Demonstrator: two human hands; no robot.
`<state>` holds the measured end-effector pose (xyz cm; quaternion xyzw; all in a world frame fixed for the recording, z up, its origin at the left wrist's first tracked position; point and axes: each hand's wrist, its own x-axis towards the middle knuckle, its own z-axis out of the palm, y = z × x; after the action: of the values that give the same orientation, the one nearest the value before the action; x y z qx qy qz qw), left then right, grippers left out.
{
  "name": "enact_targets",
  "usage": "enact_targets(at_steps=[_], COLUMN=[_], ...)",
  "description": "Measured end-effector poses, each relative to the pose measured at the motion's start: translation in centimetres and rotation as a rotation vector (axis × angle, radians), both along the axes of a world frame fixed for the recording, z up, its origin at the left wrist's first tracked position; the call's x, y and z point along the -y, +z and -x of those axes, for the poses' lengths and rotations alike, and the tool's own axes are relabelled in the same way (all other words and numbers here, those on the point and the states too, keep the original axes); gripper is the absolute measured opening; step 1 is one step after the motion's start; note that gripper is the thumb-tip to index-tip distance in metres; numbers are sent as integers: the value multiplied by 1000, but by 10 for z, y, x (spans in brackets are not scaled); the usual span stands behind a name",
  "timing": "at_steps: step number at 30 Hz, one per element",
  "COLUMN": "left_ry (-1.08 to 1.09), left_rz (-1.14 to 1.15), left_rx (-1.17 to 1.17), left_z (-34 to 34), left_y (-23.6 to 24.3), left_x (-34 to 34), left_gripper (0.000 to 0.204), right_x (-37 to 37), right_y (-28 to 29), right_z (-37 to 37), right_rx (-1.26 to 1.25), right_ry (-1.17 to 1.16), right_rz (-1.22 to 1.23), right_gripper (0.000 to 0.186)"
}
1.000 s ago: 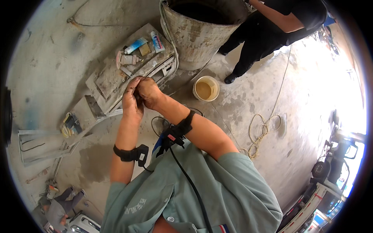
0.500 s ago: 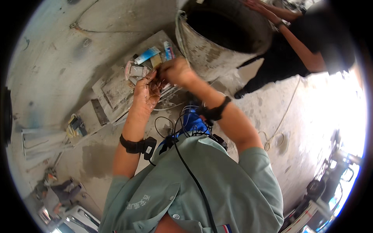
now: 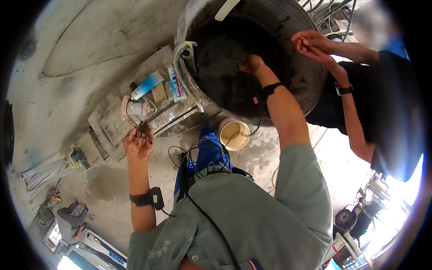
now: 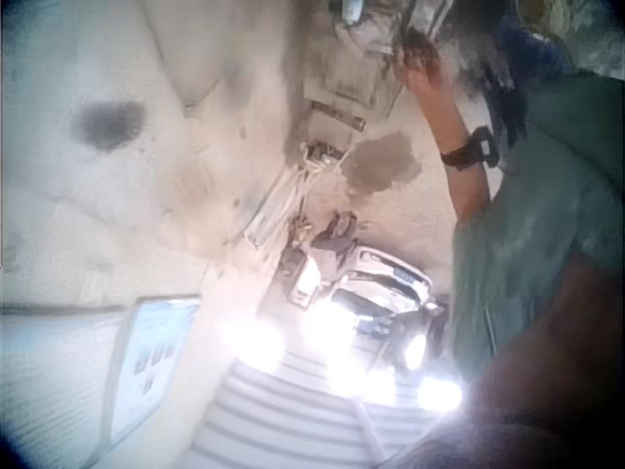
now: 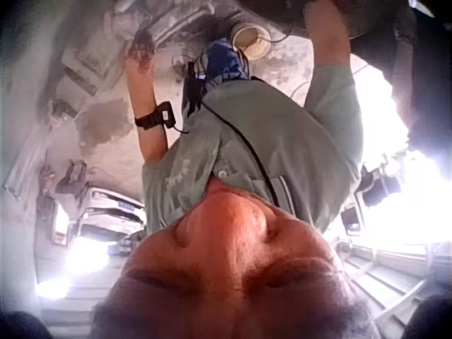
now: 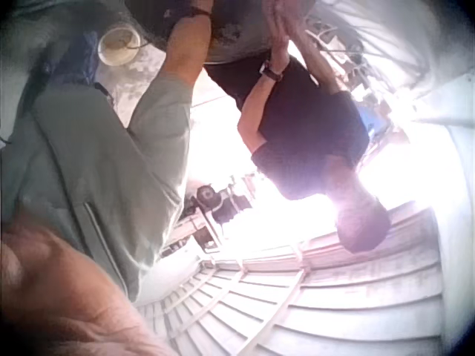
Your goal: The person cleans their grease-covered hands using a liquid cleaner from a tube and water from a bucket, rubbing their hands together thoroughly.
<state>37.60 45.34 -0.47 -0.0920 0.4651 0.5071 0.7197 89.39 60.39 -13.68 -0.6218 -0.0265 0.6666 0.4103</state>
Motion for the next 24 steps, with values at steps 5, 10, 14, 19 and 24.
enact_targets(at_steps=[5,10,14,19,24], left_ry=[32,91,93,90,-65], left_rz=[105,189,189,133,-171], left_rx=[13,-47,-18,-23,187], left_z=[-15,-26,-31,-47,-77], left_y=[-5,-8,-20,-27,-20], left_x=[-15,-25,-34,-64,-121], left_gripper=[31,31,31,31,35], right_x=[5,22,33,7,-71], right_y=[-116,-130,-147,-110,114], right_z=[-20,-4,2,50,116], right_rx=[-103,82,59,-791,-298], right_ry=[126,-8,-46,33,619], right_rz=[78,169,90,-243,-428], right_gripper=[21,33,33,24,24])
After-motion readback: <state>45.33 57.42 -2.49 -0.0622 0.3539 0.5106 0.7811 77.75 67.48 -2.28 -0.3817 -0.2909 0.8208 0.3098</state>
